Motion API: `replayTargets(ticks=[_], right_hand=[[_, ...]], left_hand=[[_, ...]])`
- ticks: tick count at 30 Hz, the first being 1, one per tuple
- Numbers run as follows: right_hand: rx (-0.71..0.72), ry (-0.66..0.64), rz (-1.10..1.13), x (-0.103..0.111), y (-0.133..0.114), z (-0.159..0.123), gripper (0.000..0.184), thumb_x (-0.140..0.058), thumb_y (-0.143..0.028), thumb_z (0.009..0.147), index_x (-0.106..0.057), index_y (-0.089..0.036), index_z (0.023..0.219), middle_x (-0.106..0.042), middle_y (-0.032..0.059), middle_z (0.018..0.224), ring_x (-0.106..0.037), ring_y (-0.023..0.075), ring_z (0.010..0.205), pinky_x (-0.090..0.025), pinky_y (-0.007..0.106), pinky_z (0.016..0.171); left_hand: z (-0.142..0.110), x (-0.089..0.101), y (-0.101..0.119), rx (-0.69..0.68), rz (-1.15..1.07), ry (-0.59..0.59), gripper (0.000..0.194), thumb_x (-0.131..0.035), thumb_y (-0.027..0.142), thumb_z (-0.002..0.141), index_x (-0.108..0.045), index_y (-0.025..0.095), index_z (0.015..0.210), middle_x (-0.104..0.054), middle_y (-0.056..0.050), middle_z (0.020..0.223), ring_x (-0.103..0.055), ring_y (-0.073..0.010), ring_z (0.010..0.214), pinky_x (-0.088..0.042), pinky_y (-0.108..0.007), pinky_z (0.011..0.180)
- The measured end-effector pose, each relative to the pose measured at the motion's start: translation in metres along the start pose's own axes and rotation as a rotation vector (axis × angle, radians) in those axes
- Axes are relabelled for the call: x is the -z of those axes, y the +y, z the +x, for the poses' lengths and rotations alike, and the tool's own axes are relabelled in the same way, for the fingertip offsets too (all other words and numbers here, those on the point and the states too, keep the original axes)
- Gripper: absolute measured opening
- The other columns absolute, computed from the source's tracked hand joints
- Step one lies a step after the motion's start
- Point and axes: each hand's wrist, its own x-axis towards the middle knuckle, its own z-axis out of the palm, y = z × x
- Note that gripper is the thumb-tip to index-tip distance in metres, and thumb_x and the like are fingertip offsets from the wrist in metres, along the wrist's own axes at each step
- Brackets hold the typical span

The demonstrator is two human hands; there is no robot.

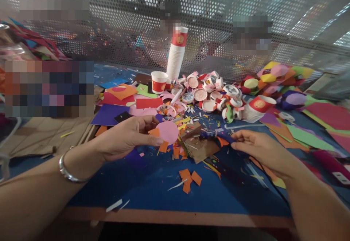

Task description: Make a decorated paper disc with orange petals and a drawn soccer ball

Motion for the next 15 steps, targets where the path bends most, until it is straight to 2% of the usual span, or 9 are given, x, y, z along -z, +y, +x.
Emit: replayTargets(ticks=[4, 8, 11, 13, 15], right_hand=[[-0.155, 0.002, 0.394, 0.005, -0.002, -0.007, 0.038, -0.09, -0.04, 0.068, -0.073, -0.019, 0.094, -0.067, 0.001, 0.075, -0.06, 0.0137, 0.062, -0.053, 0.025, 0.055], [-0.232, -0.005, 0.593, 0.011, -0.004, -0.012, 0.033, -0.091, -0.04, 0.063, -0.072, -0.023, 0.085, -0.064, 0.0021, 0.071, -0.057, 0.0159, 0.064, -0.054, 0.025, 0.055], [-0.242, -0.107, 0.748, 0.008, -0.008, -0.014, 0.03, -0.091, -0.041, 0.064, -0.071, -0.022, 0.077, -0.054, 0.0018, 0.07, -0.05, 0.0144, 0.063, -0.054, 0.025, 0.055], [-0.215, -0.215, 0.818, 0.004, -0.015, -0.015, 0.029, -0.09, -0.043, 0.067, -0.07, -0.022, 0.072, -0.047, 0.0008, 0.07, -0.041, 0.0127, 0.059, -0.049, 0.026, 0.051], [-0.177, -0.259, 0.852, -0.002, -0.025, -0.016, 0.03, -0.09, -0.044, 0.067, -0.071, -0.022, 0.073, -0.04, -0.0013, 0.069, -0.032, 0.0113, 0.056, -0.043, 0.025, 0.047]], left_hand=[[0.001, 0.0, -0.003, 0.033, -0.04, -0.014, 0.034, -0.088, 0.015, 0.075, -0.076, 0.021, 0.106, -0.075, -0.003, 0.106, -0.068, -0.0133, 0.089, -0.057, -0.023, 0.079], [0.001, 0.0, -0.005, 0.063, -0.058, -0.008, 0.031, -0.087, 0.015, 0.077, -0.074, 0.019, 0.105, -0.072, -0.002, 0.102, -0.067, -0.0122, 0.086, -0.056, -0.023, 0.08], [0.0, -0.001, -0.004, 0.053, -0.044, -0.021, 0.025, -0.087, 0.018, 0.078, -0.073, 0.017, 0.099, -0.069, -0.001, 0.096, -0.065, -0.0118, 0.083, -0.055, -0.023, 0.077], [-0.001, -0.001, -0.004, 0.042, -0.035, -0.048, 0.021, -0.087, 0.021, 0.08, -0.072, 0.016, 0.093, -0.067, 0.0, 0.09, -0.063, -0.0108, 0.079, -0.052, -0.021, 0.071], [-0.002, -0.002, -0.004, 0.039, -0.032, -0.075, 0.02, -0.086, 0.024, 0.081, -0.07, 0.016, 0.09, -0.065, 0.0, 0.087, -0.06, -0.0103, 0.077, -0.049, -0.02, 0.068]])
